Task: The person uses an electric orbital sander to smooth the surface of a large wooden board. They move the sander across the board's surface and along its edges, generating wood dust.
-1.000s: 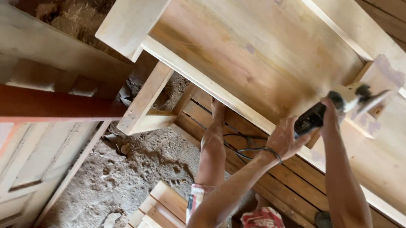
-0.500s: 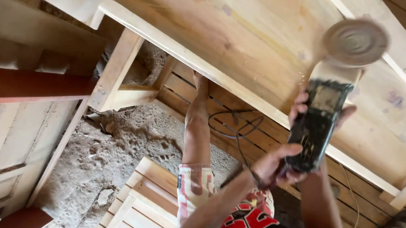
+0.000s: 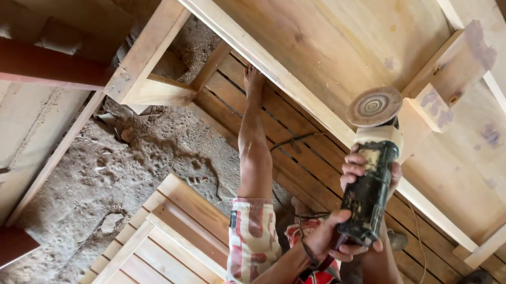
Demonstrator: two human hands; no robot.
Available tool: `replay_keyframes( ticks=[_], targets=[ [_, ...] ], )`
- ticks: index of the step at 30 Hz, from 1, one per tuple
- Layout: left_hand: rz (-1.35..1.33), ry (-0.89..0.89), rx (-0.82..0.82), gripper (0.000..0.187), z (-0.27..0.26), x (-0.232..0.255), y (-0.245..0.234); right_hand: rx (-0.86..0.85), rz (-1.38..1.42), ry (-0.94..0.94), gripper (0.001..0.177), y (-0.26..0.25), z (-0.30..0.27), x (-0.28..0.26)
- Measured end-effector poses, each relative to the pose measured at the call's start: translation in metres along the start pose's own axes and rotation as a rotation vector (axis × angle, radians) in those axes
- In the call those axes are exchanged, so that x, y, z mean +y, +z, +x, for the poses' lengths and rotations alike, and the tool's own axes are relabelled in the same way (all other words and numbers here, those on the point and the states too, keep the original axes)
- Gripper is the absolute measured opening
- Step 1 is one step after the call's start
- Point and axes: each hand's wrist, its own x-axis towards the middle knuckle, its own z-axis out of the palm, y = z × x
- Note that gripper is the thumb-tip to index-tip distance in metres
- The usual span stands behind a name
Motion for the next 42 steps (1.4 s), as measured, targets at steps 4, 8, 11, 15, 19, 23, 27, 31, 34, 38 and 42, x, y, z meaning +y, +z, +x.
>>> replay_keyframes(
  ticks=[4,8,11,15,19,23,27,31,34,38,42],
  targets=[
    [0.364,-0.12,0.008,0.059,-0.013,0.009,0.003,0.101,-0.357,-0.042,0.077,0.007,-0.016,-0.022],
    [0.562,-0.201,0.036,0.037,-0.016,0.017,-0.01,0.107,-0.5,-0.054,0.078,0.017,-0.02,-0.028],
    [0.43,-0.225,0.009,0.037,-0.019,0.008,-0.039,0.093,-0.525,-0.029,0.077,0.016,-0.015,-0.03],
    [0.393,-0.19,0.061,0.042,-0.02,-0.007,-0.077,0.082,-0.619,-0.011,0.077,0.013,-0.011,-0.029],
    [0.603,-0.16,0.107,0.035,-0.008,-0.021,-0.095,0.13,-0.737,-0.07,0.077,0.028,-0.004,-0.019],
    [1.007,0.065,0.152,0.091,-0.002,0.033,-0.087,0.389,-1.06,-0.09,0.071,0.05,0.03,-0.003],
    [1.029,0.326,0.448,0.129,0.015,0.118,-0.024,0.475,-1.428,-0.181,0.055,0.049,0.077,0.029],
    [1.277,0.433,0.974,0.118,0.031,0.203,0.027,0.4,-1.814,-0.253,0.051,0.035,0.152,0.077],
    [1.217,0.605,1.171,0.111,0.022,0.269,0.038,0.334,-2.146,-0.276,0.063,0.039,0.223,0.12],
    [1.232,0.686,1.313,0.115,0.001,0.353,0.031,0.226,-1.978,-0.198,0.065,0.057,0.296,0.173],
    [1.22,0.683,1.433,0.118,-0.012,0.409,0.044,0.232,-2.054,-0.243,0.069,0.076,0.339,0.21]
  ],
)
